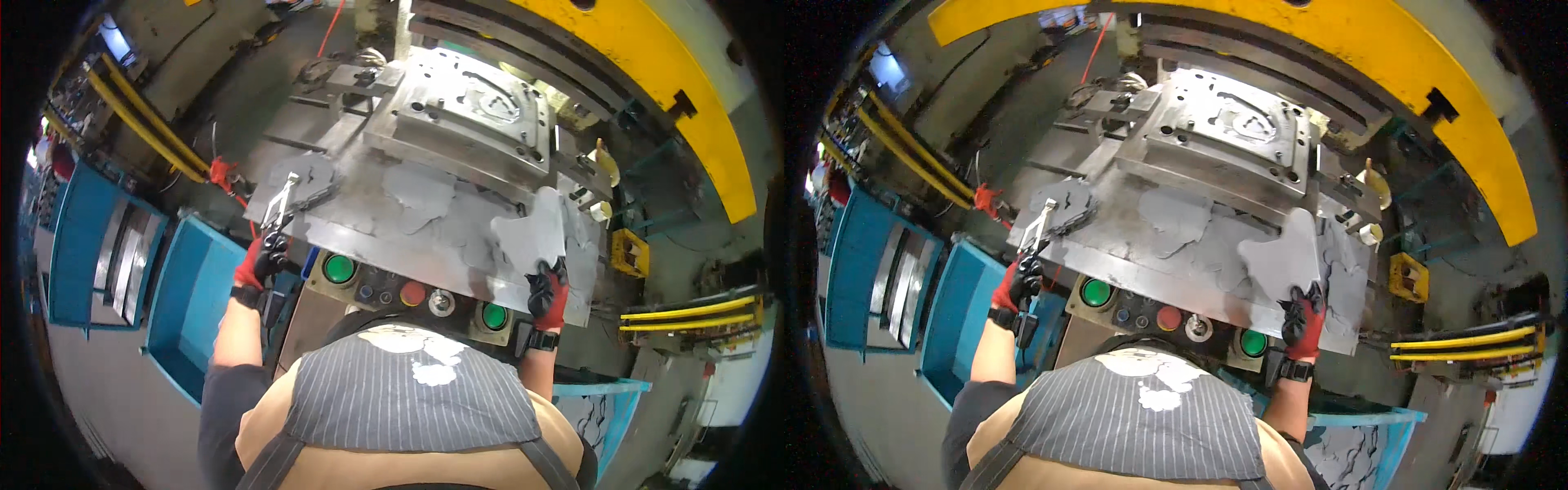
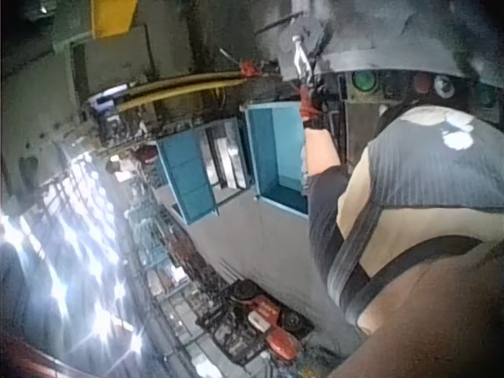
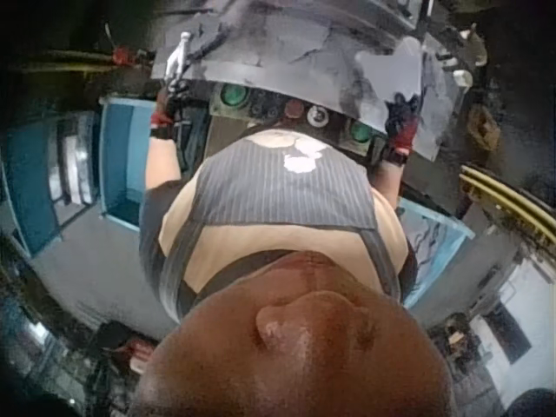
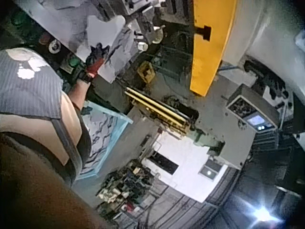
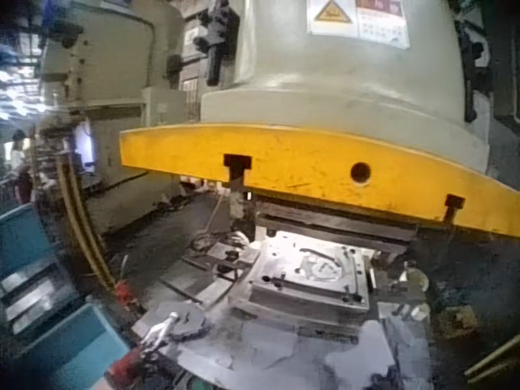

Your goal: Operating an industrial stamping press to process metal parts, including placing blanks and removing finished pieces.

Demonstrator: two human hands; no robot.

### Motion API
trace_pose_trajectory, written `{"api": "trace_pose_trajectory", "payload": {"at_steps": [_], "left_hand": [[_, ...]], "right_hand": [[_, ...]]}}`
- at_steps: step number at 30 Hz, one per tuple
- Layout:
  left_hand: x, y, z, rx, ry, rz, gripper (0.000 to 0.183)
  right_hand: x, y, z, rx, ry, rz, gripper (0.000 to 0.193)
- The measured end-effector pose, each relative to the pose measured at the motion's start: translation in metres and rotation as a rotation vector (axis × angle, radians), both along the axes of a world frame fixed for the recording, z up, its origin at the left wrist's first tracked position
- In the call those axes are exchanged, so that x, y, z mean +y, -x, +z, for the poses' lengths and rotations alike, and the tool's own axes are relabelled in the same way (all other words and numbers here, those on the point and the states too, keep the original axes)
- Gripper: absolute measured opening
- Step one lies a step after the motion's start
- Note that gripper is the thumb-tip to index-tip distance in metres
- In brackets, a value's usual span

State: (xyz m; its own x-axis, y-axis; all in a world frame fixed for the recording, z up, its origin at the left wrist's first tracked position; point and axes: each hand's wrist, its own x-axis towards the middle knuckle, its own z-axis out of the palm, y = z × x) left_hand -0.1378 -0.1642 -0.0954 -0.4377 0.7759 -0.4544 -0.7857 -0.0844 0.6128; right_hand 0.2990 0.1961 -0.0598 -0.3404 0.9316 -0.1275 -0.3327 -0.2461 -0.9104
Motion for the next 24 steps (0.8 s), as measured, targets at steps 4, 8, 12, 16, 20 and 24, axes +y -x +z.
{"api": "trace_pose_trajectory", "payload": {"at_steps": [4,8,12,16,20,24], "left_hand": [[0.004,-0.018,0.007,0.132,-0.081,0.188,0.037],[0.009,-0.038,0.017,0.472,-0.092,0.266,0.016],[0.022,-0.052,0.04,0.488,0.06,0.345,0.015],[0.016,-0.059,0.036,0.579,0.144,0.354,0.015],[0.007,-0.064,0.039,0.724,0.252,0.336,0.008],[-0.021,-0.063,0.025,0.434,0.2,0.481,0.015]], "right_hand": [[0.019,0.057,0.068,-0.073,-0.249,0.043,0.038],[0.085,0.102,0.092,-0.01,-0.142,0.25,0.029],[0.154,0.188,0.112,-0.116,-0.234,0.187,0.014],[0.248,0.252,0.081,-0.282,-0.572,0.148,0.012],[0.299,0.288,0.059,-0.962,-0.957,-0.126,0.017],[0.218,0.302,0.116,-1.368,-0.914,0.092,0.037]]}}
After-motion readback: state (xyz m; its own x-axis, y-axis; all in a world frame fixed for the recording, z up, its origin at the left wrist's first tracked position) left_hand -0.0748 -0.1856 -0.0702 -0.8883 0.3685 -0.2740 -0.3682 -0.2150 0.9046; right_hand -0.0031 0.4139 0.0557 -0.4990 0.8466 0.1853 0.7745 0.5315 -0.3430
